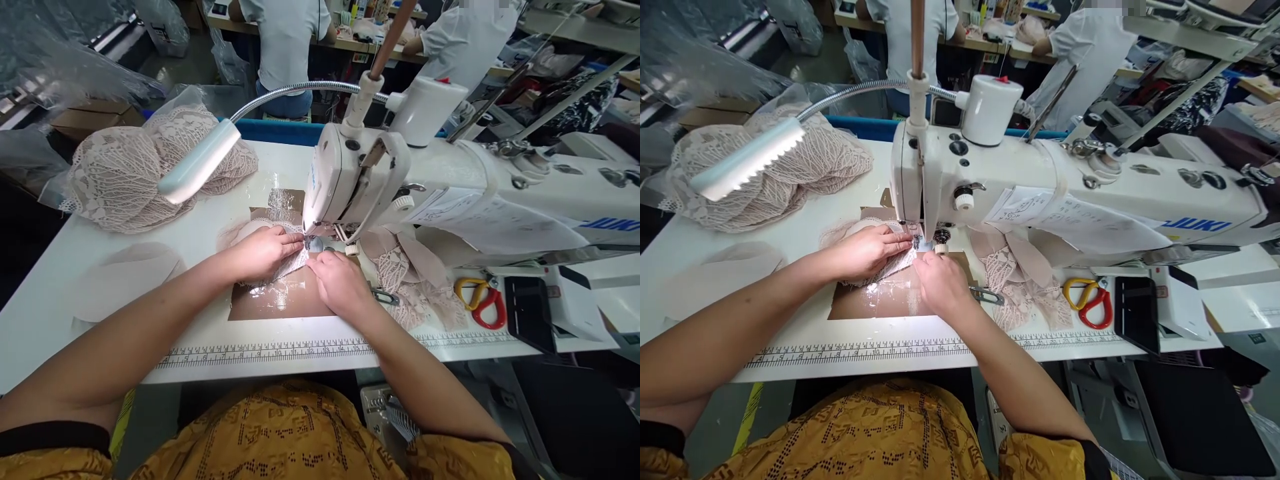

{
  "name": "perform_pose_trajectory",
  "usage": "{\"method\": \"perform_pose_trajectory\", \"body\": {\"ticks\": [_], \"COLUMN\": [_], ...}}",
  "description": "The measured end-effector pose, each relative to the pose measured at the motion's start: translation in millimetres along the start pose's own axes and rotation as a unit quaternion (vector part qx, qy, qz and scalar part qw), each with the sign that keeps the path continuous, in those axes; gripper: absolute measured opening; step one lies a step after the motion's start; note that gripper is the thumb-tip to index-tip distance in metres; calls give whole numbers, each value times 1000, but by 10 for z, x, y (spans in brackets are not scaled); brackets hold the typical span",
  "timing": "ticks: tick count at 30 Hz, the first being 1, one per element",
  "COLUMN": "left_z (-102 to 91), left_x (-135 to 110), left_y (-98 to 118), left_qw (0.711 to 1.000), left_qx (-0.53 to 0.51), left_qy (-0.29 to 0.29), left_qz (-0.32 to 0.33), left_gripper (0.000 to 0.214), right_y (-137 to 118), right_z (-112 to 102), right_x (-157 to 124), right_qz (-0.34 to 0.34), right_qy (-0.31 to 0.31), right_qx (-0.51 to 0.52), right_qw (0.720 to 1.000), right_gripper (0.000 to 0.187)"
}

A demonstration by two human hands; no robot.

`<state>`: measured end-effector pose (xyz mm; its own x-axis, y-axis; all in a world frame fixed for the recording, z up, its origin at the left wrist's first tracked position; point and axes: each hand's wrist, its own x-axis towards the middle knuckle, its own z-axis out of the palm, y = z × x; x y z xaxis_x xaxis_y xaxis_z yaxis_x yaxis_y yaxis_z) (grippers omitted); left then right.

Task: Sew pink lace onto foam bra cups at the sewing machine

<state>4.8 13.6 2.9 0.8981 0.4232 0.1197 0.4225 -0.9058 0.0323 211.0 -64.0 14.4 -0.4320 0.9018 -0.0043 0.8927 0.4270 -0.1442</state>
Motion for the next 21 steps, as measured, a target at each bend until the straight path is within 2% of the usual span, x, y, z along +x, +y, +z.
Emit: {"method": "perform_pose_trajectory", "body": {"ticks": [5, 9, 17, 21], "left_z": [-31, 24, 54, 48], "left_x": [-34, -89, -44, -7], "left_y": [95, 174, 63, 25], "left_qw": [999, 999, 999, 998], "left_qx": [5, -21, -29, -37], "left_qy": [31, 37, 40, 45], "left_qz": [-25, -5, -11, -21], "left_gripper": [37, 36, 39, 38], "right_y": [21, 35, 49, 75], "right_z": [85, 92, 98, 126], "right_x": [-14, -11, 38, 43], "right_qz": [2, -3, 14, 20], "right_qy": [25, 27, 21, 27], "right_qx": [-13, -17, -35, -11], "right_qw": [1000, 999, 999, 999], "right_gripper": [38, 38, 45, 47]}}
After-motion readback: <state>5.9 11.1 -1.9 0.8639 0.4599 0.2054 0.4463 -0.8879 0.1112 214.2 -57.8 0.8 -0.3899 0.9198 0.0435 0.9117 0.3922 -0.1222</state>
